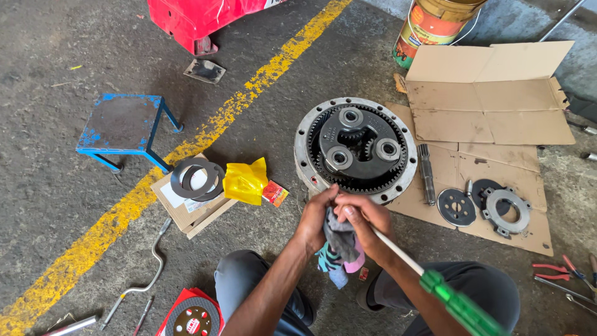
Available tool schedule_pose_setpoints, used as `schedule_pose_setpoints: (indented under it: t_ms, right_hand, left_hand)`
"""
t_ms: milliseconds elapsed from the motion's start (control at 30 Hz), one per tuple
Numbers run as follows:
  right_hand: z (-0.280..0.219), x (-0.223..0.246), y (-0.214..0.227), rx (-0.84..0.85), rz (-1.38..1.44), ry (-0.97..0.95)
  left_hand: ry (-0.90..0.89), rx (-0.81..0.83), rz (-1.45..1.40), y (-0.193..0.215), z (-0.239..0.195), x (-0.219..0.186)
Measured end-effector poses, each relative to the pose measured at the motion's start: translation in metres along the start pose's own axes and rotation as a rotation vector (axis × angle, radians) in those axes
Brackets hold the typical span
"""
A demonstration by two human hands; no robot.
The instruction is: The person aligns and seats internal gears into a planetary gear housing by hand and using a screwdriver to position components, occasionally using a cloth to wipe the parts.
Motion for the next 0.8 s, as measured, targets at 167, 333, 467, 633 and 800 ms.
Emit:
schedule_pose_setpoints:
  t_ms: [167,333,467,633,800]
  right_hand:
    - [-0.006,0.016,0.012,-0.324,0.416,0.186]
    - [-0.011,0.013,0.026,-0.439,0.552,0.205]
    - [-0.007,0.01,0.031,-0.431,0.568,0.188]
    - [-0.004,0.006,0.036,-0.425,0.594,0.197]
    - [0.007,-0.009,0.047,-0.471,0.714,0.186]
  left_hand:
    - [-0.057,0.004,-0.005,-0.012,-0.001,-0.005]
    - [-0.097,0.049,0.041,-0.017,-0.003,-0.001]
    - [-0.117,0.046,0.055,-0.017,0.0,0.001]
    - [-0.12,0.042,0.059,-0.017,0.002,0.004]
    - [-0.083,0.043,0.013,-0.022,0.005,0.004]
Point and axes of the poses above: each hand's wrist, its own z-axis towards the middle knuckle, its own y-axis out of the back of the hand, x = y × z, the point moved 8 cm from there along z, towards the middle knuckle
